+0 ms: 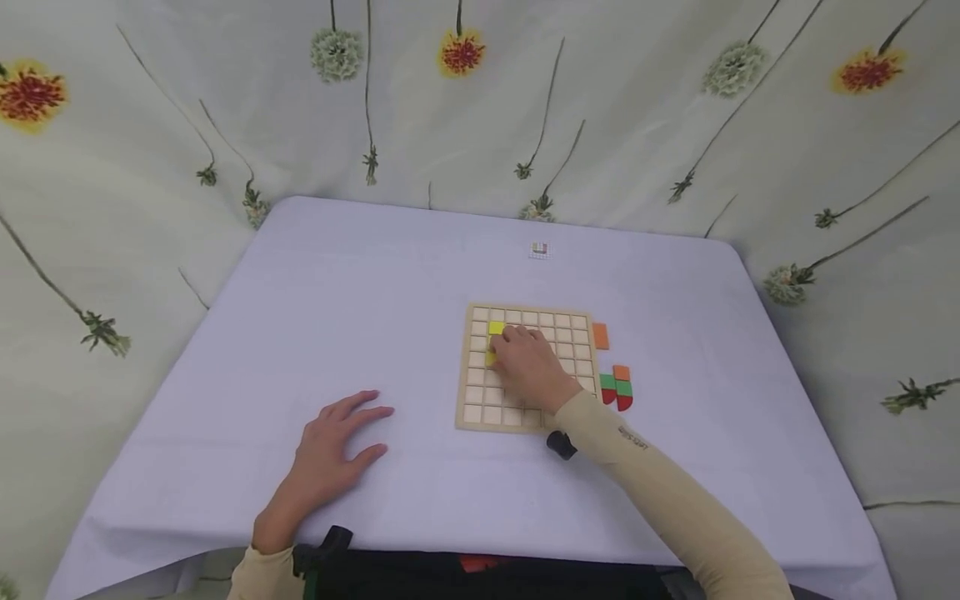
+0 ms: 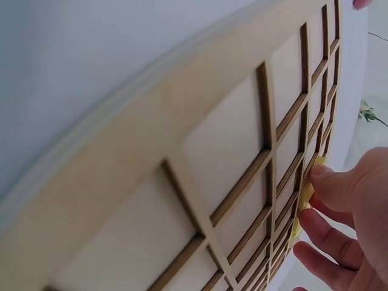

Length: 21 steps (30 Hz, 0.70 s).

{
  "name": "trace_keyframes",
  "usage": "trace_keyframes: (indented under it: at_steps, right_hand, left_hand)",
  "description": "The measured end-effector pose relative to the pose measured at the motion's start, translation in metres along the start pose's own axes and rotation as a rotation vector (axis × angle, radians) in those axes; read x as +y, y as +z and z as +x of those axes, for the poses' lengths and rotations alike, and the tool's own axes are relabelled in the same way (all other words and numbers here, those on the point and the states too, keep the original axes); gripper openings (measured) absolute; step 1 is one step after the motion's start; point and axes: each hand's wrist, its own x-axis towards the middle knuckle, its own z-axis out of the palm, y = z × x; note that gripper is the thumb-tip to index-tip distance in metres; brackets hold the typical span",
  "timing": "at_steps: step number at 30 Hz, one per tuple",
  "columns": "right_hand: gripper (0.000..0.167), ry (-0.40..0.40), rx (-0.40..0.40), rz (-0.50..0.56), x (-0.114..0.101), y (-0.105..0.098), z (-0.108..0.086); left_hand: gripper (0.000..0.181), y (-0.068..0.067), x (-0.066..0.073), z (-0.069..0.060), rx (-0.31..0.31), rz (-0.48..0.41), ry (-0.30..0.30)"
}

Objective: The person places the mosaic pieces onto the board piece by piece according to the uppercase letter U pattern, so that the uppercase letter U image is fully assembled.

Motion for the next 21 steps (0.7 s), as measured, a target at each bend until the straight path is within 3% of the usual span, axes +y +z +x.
trace_keyframes:
  at_steps: [6,12,17,21]
  right_hand:
    - [0.02,-0.033,0.0,-0.02,0.005,0.0,-0.002]
    - [0.018,-0.011,-0.028,-0.042,0.011,-0.003,-0.01]
    - [0.015,0.026,0.04,-0.059,0.037,-0.012,-0.039]
    - [0.013,0.116,0.079,-0.046,0.063,-0.019,-0.075]
  left_hand:
    - [0.048,0.002,0.001,0.001,-0.016,0.021,-0.016]
    - [0.047,0.004,-0.002,0.0,-0.038,0.026,-0.035]
    - [0.047,0.003,0.001,0.005,-0.024,0.019,-0.005]
    - [0.048,0.001,0.001,0.011,-0.019,0.023,0.018]
